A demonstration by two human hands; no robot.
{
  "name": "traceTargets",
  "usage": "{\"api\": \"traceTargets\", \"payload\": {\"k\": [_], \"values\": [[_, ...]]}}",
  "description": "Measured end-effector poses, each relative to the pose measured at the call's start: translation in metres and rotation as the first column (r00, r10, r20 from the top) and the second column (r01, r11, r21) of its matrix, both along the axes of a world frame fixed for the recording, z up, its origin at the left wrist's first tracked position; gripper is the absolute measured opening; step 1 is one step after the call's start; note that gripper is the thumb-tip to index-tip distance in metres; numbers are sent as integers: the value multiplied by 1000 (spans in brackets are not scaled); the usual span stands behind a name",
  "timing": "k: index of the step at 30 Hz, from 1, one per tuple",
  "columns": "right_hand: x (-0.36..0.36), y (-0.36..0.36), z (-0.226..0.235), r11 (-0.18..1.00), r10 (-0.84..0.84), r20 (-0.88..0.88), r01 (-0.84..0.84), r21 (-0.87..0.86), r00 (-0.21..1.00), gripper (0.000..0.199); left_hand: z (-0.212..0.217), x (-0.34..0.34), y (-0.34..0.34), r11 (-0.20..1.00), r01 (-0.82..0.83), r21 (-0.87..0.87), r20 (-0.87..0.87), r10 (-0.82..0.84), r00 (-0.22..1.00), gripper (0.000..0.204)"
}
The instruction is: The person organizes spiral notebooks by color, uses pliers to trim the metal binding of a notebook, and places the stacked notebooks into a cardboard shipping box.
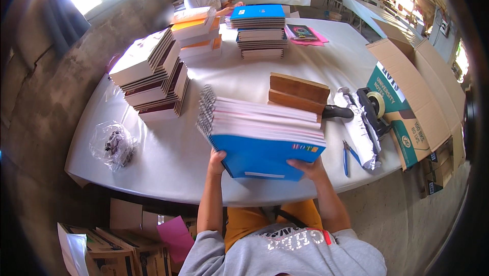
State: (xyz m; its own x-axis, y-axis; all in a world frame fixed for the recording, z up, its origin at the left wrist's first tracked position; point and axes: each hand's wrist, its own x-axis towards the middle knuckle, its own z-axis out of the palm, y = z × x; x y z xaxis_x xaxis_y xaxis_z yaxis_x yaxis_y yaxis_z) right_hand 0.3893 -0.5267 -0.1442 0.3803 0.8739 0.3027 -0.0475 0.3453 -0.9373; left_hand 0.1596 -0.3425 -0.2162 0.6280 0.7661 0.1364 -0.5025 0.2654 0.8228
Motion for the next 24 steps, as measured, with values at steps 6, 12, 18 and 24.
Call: {"api": "traceTargets", "payload": {"k": [6, 12, 18, 24], "values": [[3, -1, 1, 989, -147, -176, 146, -18, 973, 61, 50, 2, -49, 981, -112, 161, -62, 123, 990, 89], [-3, -4, 1, 937, 146, -152, -88, 338, 978, 99, 20, -14, -70, 940, -217, 264, 112, 193, 975, 106], [24, -3, -22, 966, 187, 111, -204, 160, 976, 123, -2, -30, -58, 970, 8, 245, -177, 37, 983, 96], [0, 1, -8, 987, 0, -157, -24, -157, 988, 86, 9, -25, -59, 925, -145, 352, -185, 220, 958, 70]]}}
